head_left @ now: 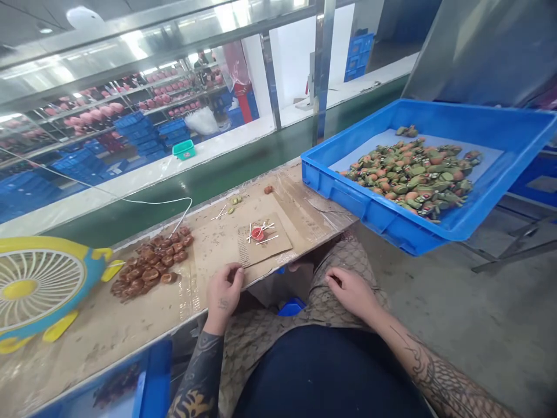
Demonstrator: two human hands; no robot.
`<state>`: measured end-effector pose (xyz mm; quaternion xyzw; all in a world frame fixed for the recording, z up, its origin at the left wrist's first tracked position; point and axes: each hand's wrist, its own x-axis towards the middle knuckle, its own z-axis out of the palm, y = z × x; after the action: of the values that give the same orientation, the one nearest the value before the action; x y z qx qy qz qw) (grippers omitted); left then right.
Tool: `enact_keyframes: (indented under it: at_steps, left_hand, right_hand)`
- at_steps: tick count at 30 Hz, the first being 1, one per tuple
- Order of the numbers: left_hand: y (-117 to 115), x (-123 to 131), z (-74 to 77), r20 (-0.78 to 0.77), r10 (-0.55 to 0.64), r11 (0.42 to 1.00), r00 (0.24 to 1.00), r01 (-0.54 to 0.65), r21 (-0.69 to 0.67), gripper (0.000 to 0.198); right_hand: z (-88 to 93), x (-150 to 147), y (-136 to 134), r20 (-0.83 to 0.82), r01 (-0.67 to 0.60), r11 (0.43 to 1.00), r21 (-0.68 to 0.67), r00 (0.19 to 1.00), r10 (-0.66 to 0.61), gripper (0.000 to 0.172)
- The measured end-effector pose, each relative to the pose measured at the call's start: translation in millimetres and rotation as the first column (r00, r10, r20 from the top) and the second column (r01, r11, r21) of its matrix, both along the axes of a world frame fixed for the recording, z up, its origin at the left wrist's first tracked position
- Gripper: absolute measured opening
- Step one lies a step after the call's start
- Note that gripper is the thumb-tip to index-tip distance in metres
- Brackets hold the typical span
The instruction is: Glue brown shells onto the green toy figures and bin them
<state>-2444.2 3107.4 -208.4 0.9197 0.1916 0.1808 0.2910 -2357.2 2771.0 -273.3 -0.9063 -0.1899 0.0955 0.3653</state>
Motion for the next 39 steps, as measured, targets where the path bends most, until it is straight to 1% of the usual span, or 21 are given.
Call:
enact_keyframes:
  at_steps: [6,10,13,18,22,26,30,33,37,39]
  left_hand:
    - [1,-3,-0.3,0.048,0.011,0.999,0.999,-0.009,-0.051,0.034]
    - [0,-5,0.3,0.077,0.007,0.999,0.997,-0.003,-0.048,0.031]
    - [-3,-5,0.6,0.088,0.014,0.999,0.996,-0.01,-0.042,0.028]
    - [-7,-1,1.5,0.12,0.09,0.996,0.989,-0.089,-0.013,0.029]
    - [-12,0,3.7,0.114,0.113,0.993,0.987,-0.115,0.012,0.027]
    - [-14,0,3.1,0.104,0.129,0.991,0.986,-0.13,0.008,0.027]
    - [-16,-1,2.6,0.099,0.162,0.986,0.982,-0.166,0.03,0.026]
    - [-21,-4,2.8,0.081,0.183,0.98,0.98,-0.188,0.061,0.024]
    - [-23,-5,1.5,0.066,0.196,0.975,0.978,-0.202,0.092,0.023]
    - [-23,-6,1.1,0.063,0.185,0.977,0.981,-0.191,0.095,0.023]
  right_hand:
    - [-3.1,-7,3,0.084,-0.045,0.999,-0.02,0.995,0.046,0.026]
    - [-7.1,-13,7,0.112,-0.087,0.996,-0.017,0.99,0.089,0.029]
    - [-13.2,-18,9,0.112,-0.143,0.99,-0.007,0.983,0.142,0.032]
    - [-19.4,-16,17,0.125,-0.229,0.973,0.01,0.966,0.226,0.033]
    - [-18.5,-11,21,0.135,-0.239,0.971,0.011,0.963,0.235,0.031]
    - [-19.4,-9,22,0.145,-0.239,0.971,0.008,0.961,0.236,0.031]
    - [-22.4,-8,20,0.145,-0.262,0.965,0.009,0.955,0.258,0.035]
    - [-31.9,-4,16,0.143,-0.269,0.963,0.011,0.954,0.265,0.041]
    - [-56.6,10,11,0.133,-0.227,0.973,0.043,0.966,0.22,0.045]
    - [-64.9,14,6,0.128,-0.209,0.976,0.058,0.971,0.2,0.046]
